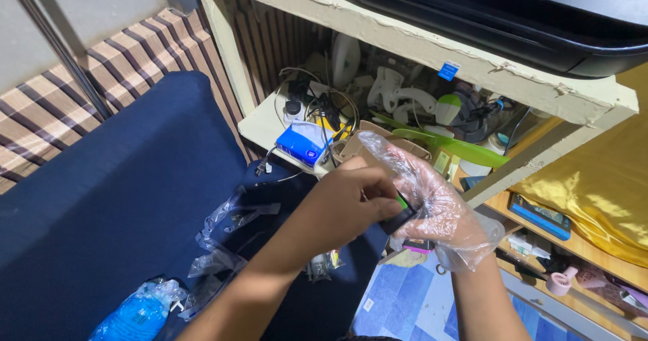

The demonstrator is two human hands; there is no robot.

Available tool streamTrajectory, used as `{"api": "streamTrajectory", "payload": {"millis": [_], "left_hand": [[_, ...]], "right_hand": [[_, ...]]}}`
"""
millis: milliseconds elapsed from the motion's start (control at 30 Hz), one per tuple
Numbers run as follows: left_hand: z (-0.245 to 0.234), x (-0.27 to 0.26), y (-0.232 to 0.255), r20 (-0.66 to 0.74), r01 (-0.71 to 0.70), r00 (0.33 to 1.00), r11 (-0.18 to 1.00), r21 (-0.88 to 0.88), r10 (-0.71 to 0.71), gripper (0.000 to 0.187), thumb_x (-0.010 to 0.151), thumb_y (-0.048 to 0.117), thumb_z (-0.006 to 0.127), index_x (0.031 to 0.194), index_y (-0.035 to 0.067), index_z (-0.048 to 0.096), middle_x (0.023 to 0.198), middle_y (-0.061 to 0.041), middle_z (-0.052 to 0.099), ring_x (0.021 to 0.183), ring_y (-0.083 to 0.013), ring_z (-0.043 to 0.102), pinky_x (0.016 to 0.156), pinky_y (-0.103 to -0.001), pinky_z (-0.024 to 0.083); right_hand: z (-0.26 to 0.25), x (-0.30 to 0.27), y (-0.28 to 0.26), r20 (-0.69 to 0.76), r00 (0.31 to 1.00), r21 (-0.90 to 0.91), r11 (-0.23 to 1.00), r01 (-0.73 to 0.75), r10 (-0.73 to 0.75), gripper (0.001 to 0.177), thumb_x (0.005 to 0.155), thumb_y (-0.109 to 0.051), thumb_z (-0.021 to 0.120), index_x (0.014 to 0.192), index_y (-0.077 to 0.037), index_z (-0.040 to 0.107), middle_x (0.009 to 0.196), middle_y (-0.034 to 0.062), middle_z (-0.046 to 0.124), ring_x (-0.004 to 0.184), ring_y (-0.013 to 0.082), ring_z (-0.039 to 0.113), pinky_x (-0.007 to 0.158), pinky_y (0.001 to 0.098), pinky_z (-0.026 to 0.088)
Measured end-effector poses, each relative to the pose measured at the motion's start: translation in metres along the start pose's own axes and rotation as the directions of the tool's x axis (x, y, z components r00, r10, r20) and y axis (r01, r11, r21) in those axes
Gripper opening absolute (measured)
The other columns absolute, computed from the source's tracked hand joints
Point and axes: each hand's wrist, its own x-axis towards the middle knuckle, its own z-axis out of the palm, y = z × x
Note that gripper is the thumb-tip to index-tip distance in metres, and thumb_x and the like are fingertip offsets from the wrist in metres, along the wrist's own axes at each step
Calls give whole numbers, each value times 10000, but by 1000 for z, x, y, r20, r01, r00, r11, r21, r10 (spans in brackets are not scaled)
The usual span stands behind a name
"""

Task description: The person sits on a bed and handles ink cartridges from a cardboard box, peeling plastic wrapping and tape from a magenta cartridge and a black cartridge, pressing and turning the cartridges in their hands, and placing a small blue item on the shelf under a printer. They then pick up a syringe-like bottle from the work surface.

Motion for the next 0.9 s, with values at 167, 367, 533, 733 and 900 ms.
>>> {"api": "streamTrajectory", "payload": {"millis": [167, 367, 533, 733, 900], "left_hand": [[-6, 10, -11, 28, -12, 1000, 999, -32, 13, 160, 830, 163, 792, 886, 21, 744, 880, -56, 604, 650, -129, 628, 546, -283, 516], [-12, 22, -19, 115, 187, 979, 970, -153, -171, 143, 888, 163, 747, 856, 26, 720, 773, -65, 661, 548, -103, 626, 464, -256, 528], [-16, 34, -31, 211, 203, 968, 918, -340, -136, 178, 911, 202, 730, 878, 30, 693, 738, -47, 694, 565, -110, 645, 490, -268, 548], [-17, 40, -31, 226, 171, 968, 941, -293, -106, 198, 894, 227, 741, 888, 33, 702, 756, -49, 697, 562, -111, 633, 490, -263, 530], [-19, 44, -17, 215, 27, 977, 997, -77, -10, 185, 839, 179, 767, 832, 5, 708, 882, -60, 622, 581, -123, 652, 481, -275, 547]], "right_hand": [[2, 4, -3, -57, 990, -7, 991, -131, 131, 1255, 536, -118, 943, 1643, -57, 357, 1221, 143, 610, 1119, 208, 616, 912, 341, 527], [-6, 10, 4, -19, 994, -12, 994, -109, 109, 1210, 522, -93, 912, 1599, -47, 363, 1255, 127, 659, 1155, 197, 638, 959, 313, 532], [-14, 12, 7, -49, 994, -4, 996, -95, 94, 1258, 548, -27, 924, 1663, -64, 343, 1375, 158, 600, 1177, 241, 598, 908, 364, 521], [-14, 16, 4, -40, 998, -85, 994, -61, 58, 1213, 502, -30, 882, 1604, -38, 373, 1497, 115, 523, 1296, 221, 540, 1059, 320, 472], [-6, 15, 0, -32, 999, -63, 997, -34, 32, 1196, 497, -26, 875, 1578, -29, 362, 1599, 88, 445, 1407, 217, 484, 1112, 356, 431]]}}
